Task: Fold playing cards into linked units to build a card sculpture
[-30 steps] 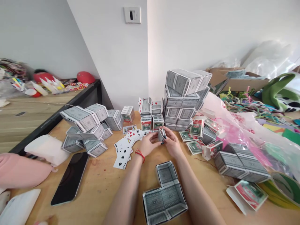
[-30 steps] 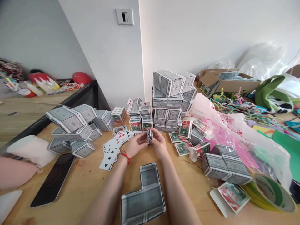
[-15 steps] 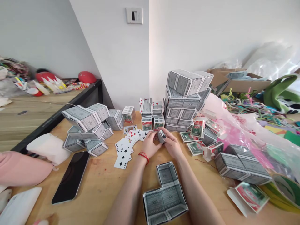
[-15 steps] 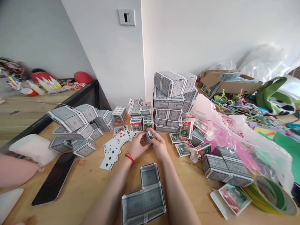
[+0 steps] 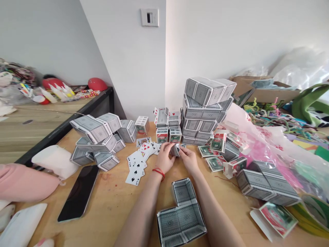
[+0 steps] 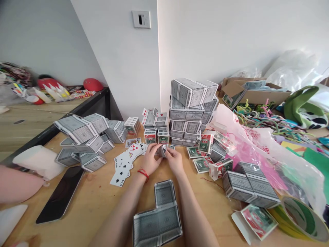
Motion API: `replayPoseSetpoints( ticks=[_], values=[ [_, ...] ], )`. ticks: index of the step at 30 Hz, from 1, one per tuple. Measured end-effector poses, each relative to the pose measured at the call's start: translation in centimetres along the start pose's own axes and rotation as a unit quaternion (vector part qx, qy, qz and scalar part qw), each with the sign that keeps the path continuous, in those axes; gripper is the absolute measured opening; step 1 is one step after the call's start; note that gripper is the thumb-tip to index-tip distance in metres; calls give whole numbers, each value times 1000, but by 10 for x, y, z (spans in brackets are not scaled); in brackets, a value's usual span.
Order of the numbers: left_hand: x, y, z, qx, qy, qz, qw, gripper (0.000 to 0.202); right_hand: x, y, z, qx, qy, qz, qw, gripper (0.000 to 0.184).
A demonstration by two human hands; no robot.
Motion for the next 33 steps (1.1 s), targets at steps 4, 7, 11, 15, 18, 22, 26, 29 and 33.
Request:
replayPoseSetpoints(
  ticks=[4,7,11,15,18,22,26,29,33],
  values=[
    [2,-3,-1,23,22,7,999,60,0,0,0,5,11,-1,1000,29],
    [4,-3,-1,34,34,16,999,59,2,1,-1,13,12,5,1000,29],
    [5,-2,-1,42,39,30,998,60,5,6,-5,-3,13,-7,1000,30],
    [6,0,-1,48,40,36,997,62,6,10,-7,-40,22,-55,997,29],
    [5,2,-1,48,34,39,997,62,6,8,-6,-49,35,-65,996,29],
    [4,2,-1,52,29,45,997,58,6,5,-4,-33,42,-37,998,27],
    [5,0,-2,60,30,53,996,58,3,2,-3,-21,25,-44,998,23],
    [5,0,-2,64,26,53,996,56,1,1,-3,-15,14,-69,997,20],
    [4,-1,-2,69,30,54,996,55,-2,1,-2,-16,-4,-111,994,18]
  ],
)
Point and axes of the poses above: each hand's wrist, its own z-axis towards the middle knuckle, its own x-axis out of the palm, y = z × x, the point moved 5 cm from there along z, towards the middle knuckle, and after that the axes turned 5 degrees about -x, right-handed, at the moved point
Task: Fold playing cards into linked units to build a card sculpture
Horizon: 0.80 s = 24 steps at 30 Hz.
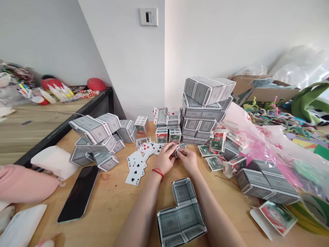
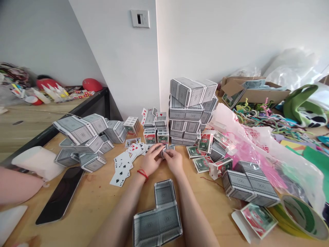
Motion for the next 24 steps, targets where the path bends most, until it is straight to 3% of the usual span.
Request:
replayPoseSetpoints(
  ticks=[18,24],
  values=[
    [1,-7,-1,31,28,5,999,56,-6,14,-7,-33,-67,-173,982,21],
    [3,-3,0,8,5,40,999,63,-1,11,-4,-53,-31,-141,988,26]
  ],
)
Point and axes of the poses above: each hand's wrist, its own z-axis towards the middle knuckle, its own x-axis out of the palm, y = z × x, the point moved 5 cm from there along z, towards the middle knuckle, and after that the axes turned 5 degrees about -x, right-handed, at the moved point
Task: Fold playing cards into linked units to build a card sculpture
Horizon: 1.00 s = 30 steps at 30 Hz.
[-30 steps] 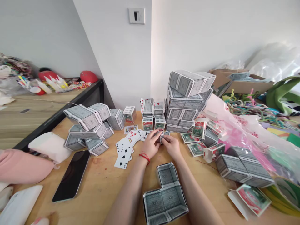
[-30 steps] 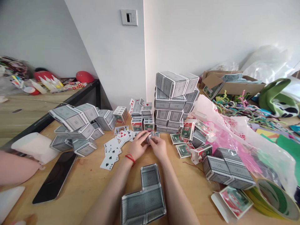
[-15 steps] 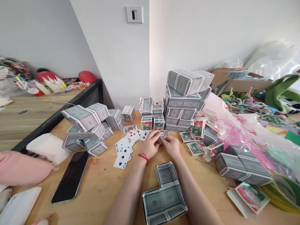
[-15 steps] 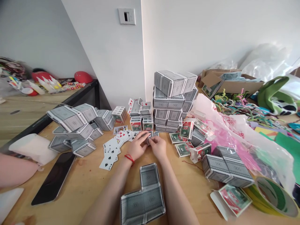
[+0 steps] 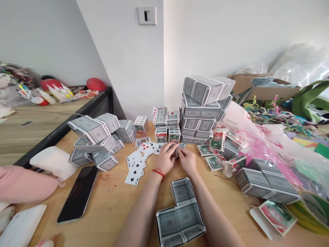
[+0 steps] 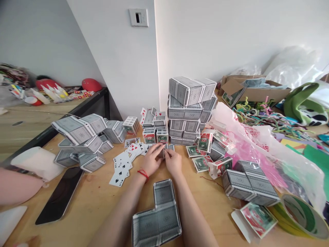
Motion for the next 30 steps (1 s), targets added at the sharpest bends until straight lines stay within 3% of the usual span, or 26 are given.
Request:
replayPoseSetpoints(
  ticks=[6,14,20,22,25,27,30],
  values=[
    [-3,0,2,-13,-33,9,999,63,8,3,0,-20,27,60,998,30],
    [-2,-1,1,-17,-19,18,1000,62,7,-1,0,14,43,39,998,25],
    [-8,-3,2,-46,-3,-102,994,62,9,3,0,44,55,158,985,24],
    [-11,-3,2,-71,-15,-169,983,56,11,4,0,68,63,220,971,23],
    [-12,5,2,-169,-49,-220,960,42,14,4,-1,101,66,276,953,27],
    [-8,10,1,-227,-50,-201,952,32,15,4,-3,107,63,277,953,28],
    [-1,12,0,-245,-38,-141,958,22,16,6,-5,102,60,231,966,25]
  ],
)
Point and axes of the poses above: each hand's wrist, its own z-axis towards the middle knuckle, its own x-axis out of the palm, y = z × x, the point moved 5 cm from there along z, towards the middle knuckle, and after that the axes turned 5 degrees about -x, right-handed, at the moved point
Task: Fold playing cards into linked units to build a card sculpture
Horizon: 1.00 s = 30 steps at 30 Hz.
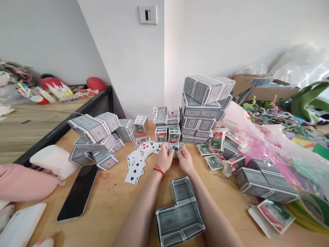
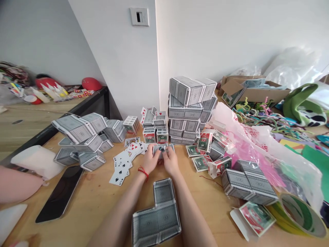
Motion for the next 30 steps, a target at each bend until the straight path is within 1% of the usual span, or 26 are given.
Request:
replayPoseSetpoints(
  ticks=[4,9,12,16,20,24,30],
  values=[
    [7,0,-3,30,-9,47,998,17,0,0,-2,15,-11,-93,996,36],
    [9,-4,-8,39,-42,61,996,15,-6,3,-2,9,-38,-142,989,44],
    [9,-9,-10,46,-56,79,994,12,-8,5,-2,-18,-60,-187,980,46],
    [7,-13,-13,37,-68,125,989,11,-8,10,-2,-73,-96,-269,955,46],
    [7,-14,-13,29,-76,163,983,13,-6,10,-1,-90,-91,-314,941,44],
    [9,-12,-11,19,-81,168,982,15,-6,9,-1,-104,-88,-346,928,43],
    [8,-8,-8,0,-90,173,981,18,-4,8,-1,-117,-84,-353,924,44]
  ],
)
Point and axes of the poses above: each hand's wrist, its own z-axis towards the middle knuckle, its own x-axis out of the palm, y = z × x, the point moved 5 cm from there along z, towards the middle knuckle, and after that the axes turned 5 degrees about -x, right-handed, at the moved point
